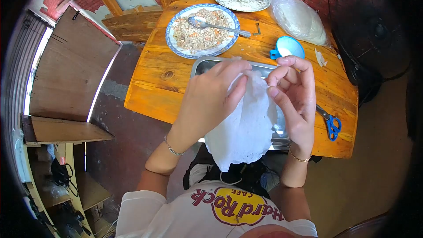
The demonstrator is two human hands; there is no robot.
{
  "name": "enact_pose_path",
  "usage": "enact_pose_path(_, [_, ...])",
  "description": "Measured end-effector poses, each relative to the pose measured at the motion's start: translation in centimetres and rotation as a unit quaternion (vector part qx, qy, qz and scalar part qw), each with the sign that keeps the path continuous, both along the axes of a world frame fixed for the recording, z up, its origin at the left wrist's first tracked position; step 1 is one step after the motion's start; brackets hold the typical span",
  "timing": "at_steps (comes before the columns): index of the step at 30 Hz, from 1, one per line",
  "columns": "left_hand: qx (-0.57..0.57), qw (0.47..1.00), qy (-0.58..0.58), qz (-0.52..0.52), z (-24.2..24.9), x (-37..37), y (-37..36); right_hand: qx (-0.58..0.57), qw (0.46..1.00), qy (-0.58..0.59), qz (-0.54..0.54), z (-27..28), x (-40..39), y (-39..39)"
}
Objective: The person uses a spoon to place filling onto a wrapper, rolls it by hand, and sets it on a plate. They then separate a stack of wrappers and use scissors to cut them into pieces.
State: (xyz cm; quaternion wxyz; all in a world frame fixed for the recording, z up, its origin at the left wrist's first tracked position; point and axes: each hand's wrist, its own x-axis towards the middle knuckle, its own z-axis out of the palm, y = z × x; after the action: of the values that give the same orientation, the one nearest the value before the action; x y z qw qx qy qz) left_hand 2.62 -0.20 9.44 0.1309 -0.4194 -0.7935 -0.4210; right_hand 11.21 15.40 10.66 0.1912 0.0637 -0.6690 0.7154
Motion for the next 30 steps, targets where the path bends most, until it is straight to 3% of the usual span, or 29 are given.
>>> enact_pose_path(6, [-0.017,0.998,-0.015,0.055,0.5,-0.4,0.5,0.037,0.997,-0.031,-0.055,0.1,0.1,-0.5])
enact_pose_path(12, [0.063,0.988,-0.126,0.06,0.2,-0.1,0.6,0.06,0.99,-0.044,-0.118,-0.6,-0.6,0.0])
enact_pose_path(15, [-0.001,0.979,-0.2,0.033,0.9,0.4,0.2,0.105,0.981,-0.098,-0.128,-0.8,-0.9,-0.7])
enact_pose_path(18, [0.072,0.994,-0.074,-0.022,-0.9,0.0,0.5,0.131,0.979,-0.122,-0.098,-2.2,-1.9,-0.8])
enact_pose_path(19, [0.069,0.994,-0.086,-0.006,-0.8,0.2,0.5,0.109,0.98,-0.153,-0.071,-1.5,-2.0,-0.7])
enact_pose_path(22, [0.036,0.993,-0.113,0.026,-0.2,0.4,0.0,0.014,0.994,-0.086,-0.07,-2.0,-2.5,-1.3])
enact_pose_path(24, [-0.021,0.992,-0.125,0.023,0.2,0.2,-0.7,0.025,0.994,-0.07,-0.075,-2.0,-2.3,-1.6])
enact_pose_path(30, [0.041,0.979,-0.198,0.009,0.4,0.4,-0.5,0.134,0.974,-0.043,-0.176,-2.2,-2.0,-1.9])
